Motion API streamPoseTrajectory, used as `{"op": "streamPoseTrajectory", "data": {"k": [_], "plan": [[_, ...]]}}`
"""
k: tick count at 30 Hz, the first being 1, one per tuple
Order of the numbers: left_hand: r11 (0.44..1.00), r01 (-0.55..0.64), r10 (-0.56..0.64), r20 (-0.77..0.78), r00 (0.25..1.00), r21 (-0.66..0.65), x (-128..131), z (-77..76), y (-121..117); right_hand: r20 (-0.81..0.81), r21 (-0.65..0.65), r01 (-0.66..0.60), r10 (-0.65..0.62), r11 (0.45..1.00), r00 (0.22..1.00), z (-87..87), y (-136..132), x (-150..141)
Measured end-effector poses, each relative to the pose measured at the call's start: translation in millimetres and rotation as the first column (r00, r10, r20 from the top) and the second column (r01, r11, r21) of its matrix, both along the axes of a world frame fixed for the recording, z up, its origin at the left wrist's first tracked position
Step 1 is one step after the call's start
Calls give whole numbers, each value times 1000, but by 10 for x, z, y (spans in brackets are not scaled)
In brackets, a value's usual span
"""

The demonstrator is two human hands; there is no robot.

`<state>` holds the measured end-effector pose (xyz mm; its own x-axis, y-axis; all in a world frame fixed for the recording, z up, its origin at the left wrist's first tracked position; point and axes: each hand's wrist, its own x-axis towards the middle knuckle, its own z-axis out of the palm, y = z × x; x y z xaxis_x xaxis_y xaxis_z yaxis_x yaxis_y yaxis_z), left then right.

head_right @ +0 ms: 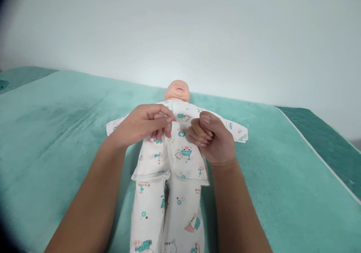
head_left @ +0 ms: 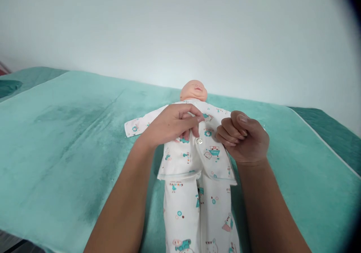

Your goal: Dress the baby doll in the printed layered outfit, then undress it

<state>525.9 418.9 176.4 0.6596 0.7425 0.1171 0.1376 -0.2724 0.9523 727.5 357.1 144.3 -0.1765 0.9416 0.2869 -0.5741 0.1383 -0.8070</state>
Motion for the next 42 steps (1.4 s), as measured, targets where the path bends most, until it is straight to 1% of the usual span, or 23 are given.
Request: {"op": "streamPoseTrajectory", "data": {"k": [2,4,8,10,14,17,20,23,26,28,31,32,33,34,35,36,37,38,39,40,41,42], "plan": [[998,-59,59,49,997,-6,13,-22,20,3,-9,4,-4,1000,1000,-3,0,1],[993,-120,120,67,990,-9,23,-44,37,6,-15,10,-10,1000,1000,-5,4,1],[984,-181,181,20,983,4,23,-54,40,24,-22,20,-19,1000,1000,-3,13,-9],[988,-157,157,-1,988,-6,14,-34,22,35,-30,28,-27,999,999,-2,14,-20],[997,-5,4,-23,1000,-75,-5,26,-21,43,-35,39,-37,999,998,-3,7,-40],[994,61,-67,-66,996,-88,-17,52,-34,37,-31,35,-34,999,999,-6,5,-39],[992,86,-92,-69,993,-91,-21,49,-23,31,-27,19,-18,999,999,-7,10,-33],[994,69,-70,-15,997,-88,-13,21,-1,29,-24,14,-13,1000,999,-5,14,-34],[999,-5,7,38,999,-46,-3,-12,12,40,-30,29,-28,999,999,3,9,-36],[999,-43,42,35,998,17,5,-20,9,52,-34,47,-45,998,998,11,0,-36],[988,-38,34,28,999,149,43,-15,-6,87,-40,76,-72,996,994,18,-13,-57],[982,-40,35,31,999,185,67,-16,-13,113,-40,103,-98,994,989,17,-12,-74],[976,-56,48,41,998,209,96,-24,-20,148,-30,159,-153,987,977,11,-7,-99],[971,-81,70,57,996,223,126,-42,-32,190,0,250,-245,968,951,-1,4,-128],[966,-115,99,81,992,230,151,-72,-51,243,52,365,-366,930,898,-19,17,-161],[960,-156,133,111,985,234,167,-117,-82,298,127,483,-498,866,815,-46,31,-195],[950,-203,173,144,974,238,166,-177,-129,350,219,575,-614,788,708,-82,41,-227],[937,-254,215,178,960,239,144,-251,-196,402,314,622,-694,717,598,-125,42,-255],[923,-302,256,205,945,239,98,-336,-284,459,399,622,-734,674,501,-178,27,-276],[909,-344,294,221,930,237,29,-430,-392,521,465,585,-740,664,425,-237,-9,-291],[900,-374,322,237,917,225,-61,-526,-517,580,510,529,-725,678,370,-302,-70,-299],[902,-377,321,254,912,213,-164,-622,-653,633,536,465,-700,704,331,-372,-158,-304]]}}
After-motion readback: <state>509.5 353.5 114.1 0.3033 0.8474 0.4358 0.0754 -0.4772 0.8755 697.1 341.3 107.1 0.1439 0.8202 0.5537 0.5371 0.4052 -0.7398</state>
